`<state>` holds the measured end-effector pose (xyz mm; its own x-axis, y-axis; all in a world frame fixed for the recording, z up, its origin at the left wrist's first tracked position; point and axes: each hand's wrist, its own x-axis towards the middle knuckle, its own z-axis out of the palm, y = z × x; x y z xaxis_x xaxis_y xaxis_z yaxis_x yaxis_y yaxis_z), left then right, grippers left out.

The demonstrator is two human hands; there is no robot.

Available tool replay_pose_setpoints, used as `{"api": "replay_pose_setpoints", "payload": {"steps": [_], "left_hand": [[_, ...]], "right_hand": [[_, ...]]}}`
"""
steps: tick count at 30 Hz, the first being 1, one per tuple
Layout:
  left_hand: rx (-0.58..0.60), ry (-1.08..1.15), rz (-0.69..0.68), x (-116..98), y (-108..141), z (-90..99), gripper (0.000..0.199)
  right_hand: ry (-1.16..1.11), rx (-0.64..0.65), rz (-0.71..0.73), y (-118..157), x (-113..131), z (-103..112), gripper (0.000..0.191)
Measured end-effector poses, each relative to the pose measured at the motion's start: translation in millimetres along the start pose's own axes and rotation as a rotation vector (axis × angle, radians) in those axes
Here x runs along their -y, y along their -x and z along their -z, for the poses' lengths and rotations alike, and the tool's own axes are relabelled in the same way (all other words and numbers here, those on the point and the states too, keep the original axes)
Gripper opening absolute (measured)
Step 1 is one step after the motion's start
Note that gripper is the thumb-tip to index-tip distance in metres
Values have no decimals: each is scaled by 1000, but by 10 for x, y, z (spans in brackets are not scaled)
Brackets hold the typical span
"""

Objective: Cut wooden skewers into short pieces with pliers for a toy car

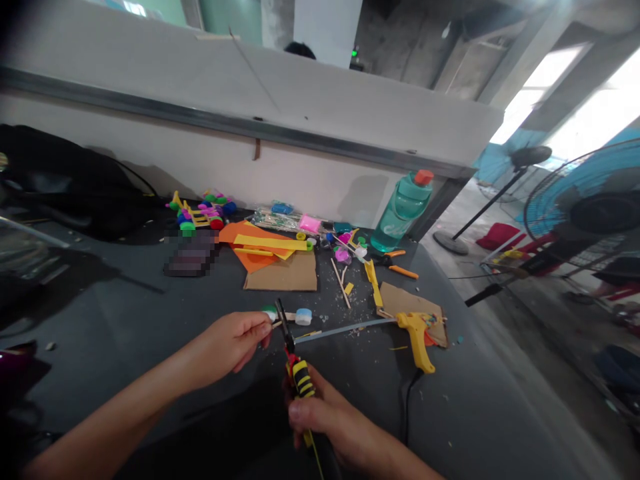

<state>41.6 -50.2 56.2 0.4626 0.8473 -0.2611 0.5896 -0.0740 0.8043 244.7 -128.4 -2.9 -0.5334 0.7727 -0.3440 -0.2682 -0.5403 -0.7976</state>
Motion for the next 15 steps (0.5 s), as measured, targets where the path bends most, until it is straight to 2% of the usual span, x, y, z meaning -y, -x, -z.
{"api": "replay_pose_setpoints", "payload": {"steps": [12,15], "left_hand": [[-28,-65,-2,-21,6,17,37],[-37,-92,-18,-23,8,18,36]], "right_hand": [[124,70,0,-1,23,14,51],[97,47,5,-21,4,22,52]]}}
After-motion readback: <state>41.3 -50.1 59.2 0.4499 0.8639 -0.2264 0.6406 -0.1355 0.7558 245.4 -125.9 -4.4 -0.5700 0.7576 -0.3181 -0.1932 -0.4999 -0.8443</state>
